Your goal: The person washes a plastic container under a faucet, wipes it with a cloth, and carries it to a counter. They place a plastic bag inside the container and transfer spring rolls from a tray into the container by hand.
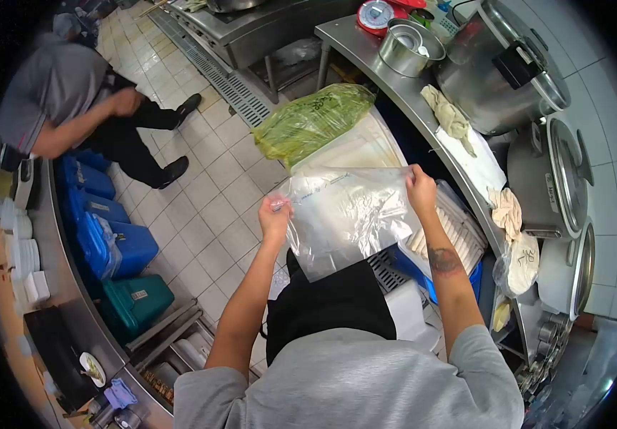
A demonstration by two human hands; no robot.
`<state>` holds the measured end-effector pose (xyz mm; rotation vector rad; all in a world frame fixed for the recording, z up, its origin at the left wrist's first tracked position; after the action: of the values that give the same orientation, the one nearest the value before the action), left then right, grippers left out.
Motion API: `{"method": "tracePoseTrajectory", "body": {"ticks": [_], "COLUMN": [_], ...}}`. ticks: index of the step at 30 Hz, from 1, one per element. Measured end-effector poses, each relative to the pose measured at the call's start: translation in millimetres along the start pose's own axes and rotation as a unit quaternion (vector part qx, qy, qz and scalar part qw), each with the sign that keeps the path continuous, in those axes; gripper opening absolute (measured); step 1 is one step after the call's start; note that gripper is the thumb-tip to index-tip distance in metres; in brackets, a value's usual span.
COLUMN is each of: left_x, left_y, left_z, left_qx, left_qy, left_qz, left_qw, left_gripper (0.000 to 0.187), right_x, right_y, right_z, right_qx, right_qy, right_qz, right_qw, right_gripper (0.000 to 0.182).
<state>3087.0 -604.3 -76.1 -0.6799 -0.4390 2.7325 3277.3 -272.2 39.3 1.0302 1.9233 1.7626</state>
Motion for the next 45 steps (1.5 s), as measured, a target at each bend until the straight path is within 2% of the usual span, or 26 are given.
{"method": "tracePoseTrajectory", "body": {"ticks": [1,4,7,8,10,13,15,16,19,21,22,25,26,29,30,36,39,42,45], "left_x": [12,43,45,43,22,-23,-46,-53,-50,-44,-43,-38,-37,-31,-30,-26,-28,-28,-30], "left_y": [-5,-21,-35,-35,-32,-59,-107,-126,-141,-131,-130,-122,-120,-119,-118,-121,-125,-126,-125], "left_z": [-16,-42,-52,-54,-59,-52,-50,-56,-92,-105,-106,-111,-114,-112,-112,-106,-109,-111,-111], "left_qx": [0.016,0.141,0.177,0.206,0.27,0.327,0.447,0.503,0.634,0.661,0.669,0.696,0.704,0.709,0.712,0.722,0.728,0.732,0.71], "left_qy": [-0.016,-0.16,-0.199,-0.199,-0.189,-0.244,-0.273,-0.282,-0.189,-0.166,-0.165,-0.16,-0.157,-0.175,-0.172,-0.172,-0.192,-0.187,-0.188], "left_qz": [0.012,0.048,0.119,0.167,0.258,0.314,0.188,0.122,0.042,0.033,0.019,-0.013,-0.02,-0.028,-0.034,-0.068,-0.065,-0.069,-0.058], "left_qw": [1.0,0.976,0.957,0.943,0.908,0.857,0.831,0.808,0.749,0.731,0.724,0.7,0.692,0.683,0.68,0.667,0.655,0.651,0.676], "left_gripper": [0.029,0.035,0.044,0.045,0.048,0.05,0.051,0.051,0.052,0.053,0.053,0.055,0.056,0.056,0.056,0.054,0.052,0.051,0.05], "right_x": [18,57,95,104,104,106,101,100,97,94,88,70,63,53,48,53,61,64,77], "right_y": [-14,-68,-118,-131,-151,-167,-176,-170,-130,-98,-102,-130,-143,-191,-199,-202,-196,-174,-163], "right_z": [6,29,46,48,52,53,57,51,36,16,11,-7,-9,8,9,12,9,2,10], "right_qx": [-0.016,-0.055,-0.075,-0.07,-0.047,-0.003,0.012,0.027,0.046,0.02,0.02,0.053,-0.002,-0.118,-0.136,-0.125,-0.136,-0.083,0.093], "right_qy": [0.013,0.035,0.048,0.061,0.082,0.094,0.082,0.097,0.153,0.216,0.26,0.35,0.358,0.276,0.298,0.299,0.304,0.329,0.19], "right_qz": [0.004,-0.018,-0.07,-0.08,-0.094,-0.096,-0.111,-0.077,0.027,0.103,0.089,-0.069,-0.132,-0.273,-0.305,-0.265,-0.267,-0.328,-0.376], "right_qw": [1.0,0.998,0.994,0.992,0.991,0.991,0.99,0.992,0.987,0.971,0.961,0.933,0.924,0.914,0.894,0.908,0.904,0.882,0.902], "right_gripper": [0.02,0.027,0.03,0.031,0.031,0.029,0.027,0.026,0.029,0.037,0.04,0.041,0.043,0.045,0.047,0.05,0.043,0.033,0.025]}}
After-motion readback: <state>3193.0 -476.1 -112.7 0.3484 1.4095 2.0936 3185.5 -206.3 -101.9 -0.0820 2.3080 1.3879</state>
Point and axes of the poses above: each hand's wrist, its own x-axis towards the middle knuckle, its own y-axis out of the back of the hand, z = x × y, the point moved 7 cm from there along x, towards the middle knuckle, and after that the axes turned 13 degrees about -x, right-handed, at the moved point
